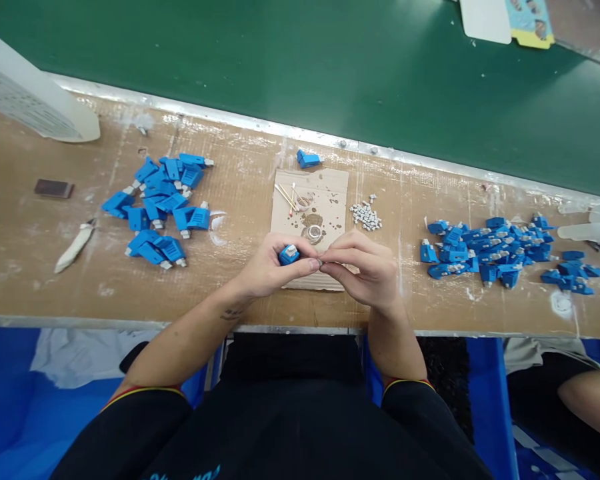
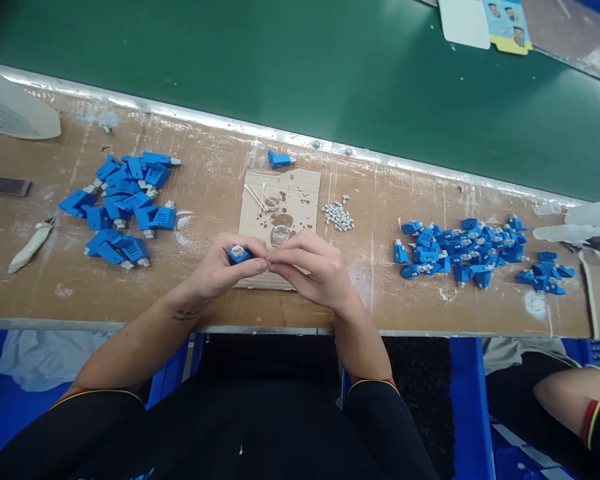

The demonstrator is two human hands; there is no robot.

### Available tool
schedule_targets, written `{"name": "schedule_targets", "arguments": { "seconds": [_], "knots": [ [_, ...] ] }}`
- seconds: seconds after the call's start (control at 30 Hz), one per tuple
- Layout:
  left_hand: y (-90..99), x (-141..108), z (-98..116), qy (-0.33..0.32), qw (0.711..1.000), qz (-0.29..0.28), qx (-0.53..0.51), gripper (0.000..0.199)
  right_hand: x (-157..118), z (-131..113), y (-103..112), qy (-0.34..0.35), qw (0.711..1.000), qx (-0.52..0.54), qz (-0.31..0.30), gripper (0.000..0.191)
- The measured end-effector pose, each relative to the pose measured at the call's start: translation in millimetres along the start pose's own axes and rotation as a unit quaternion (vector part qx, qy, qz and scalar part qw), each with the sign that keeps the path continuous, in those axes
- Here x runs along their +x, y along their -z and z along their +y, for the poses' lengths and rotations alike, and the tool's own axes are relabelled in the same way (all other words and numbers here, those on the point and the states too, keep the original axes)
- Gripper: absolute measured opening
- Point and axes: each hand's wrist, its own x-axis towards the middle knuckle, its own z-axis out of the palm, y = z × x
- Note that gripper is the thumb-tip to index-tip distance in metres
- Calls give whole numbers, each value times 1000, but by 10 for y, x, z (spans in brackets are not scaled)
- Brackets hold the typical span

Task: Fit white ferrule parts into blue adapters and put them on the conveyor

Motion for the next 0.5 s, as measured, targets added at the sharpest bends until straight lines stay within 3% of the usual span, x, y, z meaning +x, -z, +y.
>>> {"name": "schedule_targets", "arguments": {
  "seconds": [0.13,0.27,0.43,0.5],
  "knots": [
    [-7,20,1,10,1000,23,-17,30,-9,27,23,-1,1000,-28,6,15],
    [23,56,37,10,977,108,-186,36,-44,168,55,-16,989,-150,0,11],
    [87,78,113,27,942,220,-252,19,-54,329,30,-33,949,-301,-85,18],
    [93,84,121,33,938,244,-245,25,-45,357,13,-43,937,-330,-106,20]
  ]
}}
